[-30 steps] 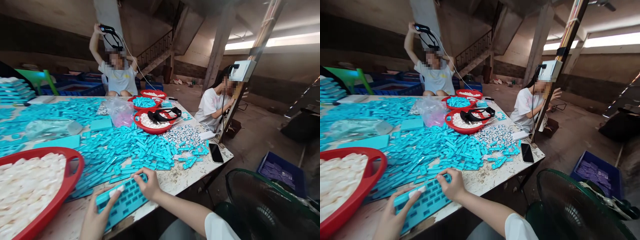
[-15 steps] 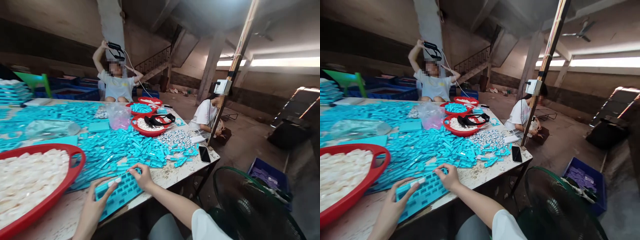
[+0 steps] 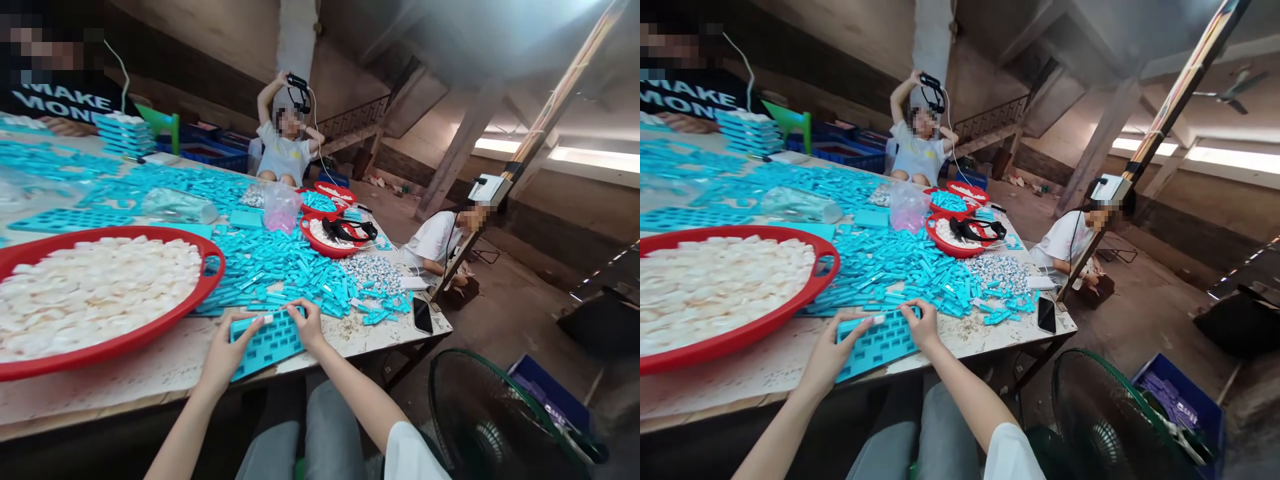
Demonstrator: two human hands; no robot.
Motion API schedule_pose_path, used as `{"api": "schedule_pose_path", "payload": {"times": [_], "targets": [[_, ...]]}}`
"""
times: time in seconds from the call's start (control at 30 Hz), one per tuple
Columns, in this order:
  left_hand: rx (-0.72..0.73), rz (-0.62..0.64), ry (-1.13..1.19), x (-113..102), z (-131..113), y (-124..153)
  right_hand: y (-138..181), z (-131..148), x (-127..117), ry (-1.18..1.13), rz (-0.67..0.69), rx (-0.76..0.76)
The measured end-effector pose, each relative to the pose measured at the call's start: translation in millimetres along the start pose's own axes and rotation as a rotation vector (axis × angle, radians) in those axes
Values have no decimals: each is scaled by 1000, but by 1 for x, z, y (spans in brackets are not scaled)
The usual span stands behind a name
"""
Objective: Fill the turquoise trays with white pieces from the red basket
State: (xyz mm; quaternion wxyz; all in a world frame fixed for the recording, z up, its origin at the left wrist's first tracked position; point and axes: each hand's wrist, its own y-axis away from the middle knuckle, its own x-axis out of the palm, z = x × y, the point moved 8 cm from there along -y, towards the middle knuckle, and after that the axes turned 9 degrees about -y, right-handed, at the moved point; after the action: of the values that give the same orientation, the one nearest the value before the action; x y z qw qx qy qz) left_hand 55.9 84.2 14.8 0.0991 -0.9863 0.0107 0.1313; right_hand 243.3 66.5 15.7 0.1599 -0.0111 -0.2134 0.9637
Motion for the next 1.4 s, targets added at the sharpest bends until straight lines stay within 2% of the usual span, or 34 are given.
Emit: {"api": "schedule_pose_path", "payload": {"times": [0.27,0.53,0.73,0.8,0.87,0.93,1.03,1.07,1.17,1.27,1.4], "targets": [[-42,-21,14,2,6,3,0,-6,-1,67,33,43],[-8,4,17,5,2,3,2,-2,-2,18,46,45],[-31,-37,50,7,11,3,0,-6,-1,27,74,26],[-11,-52,55,7,11,3,2,-9,-1,69,48,31],[1,-55,46,7,10,3,3,-9,-9,113,-56,24],[1,-39,25,7,8,4,3,-5,-26,186,-164,-3],[20,-18,-19,8,4,5,-6,12,-68,471,-230,-78],[33,-16,-30,8,2,5,-11,18,-90,621,-276,-88],[45,-13,-42,8,2,5,-25,32,-168,753,-382,-65],[19,-3,-20,9,8,5,-38,37,-231,875,-371,-12],[34,-5,-2,8,8,5,-53,24,-278,966,-245,97]]}}
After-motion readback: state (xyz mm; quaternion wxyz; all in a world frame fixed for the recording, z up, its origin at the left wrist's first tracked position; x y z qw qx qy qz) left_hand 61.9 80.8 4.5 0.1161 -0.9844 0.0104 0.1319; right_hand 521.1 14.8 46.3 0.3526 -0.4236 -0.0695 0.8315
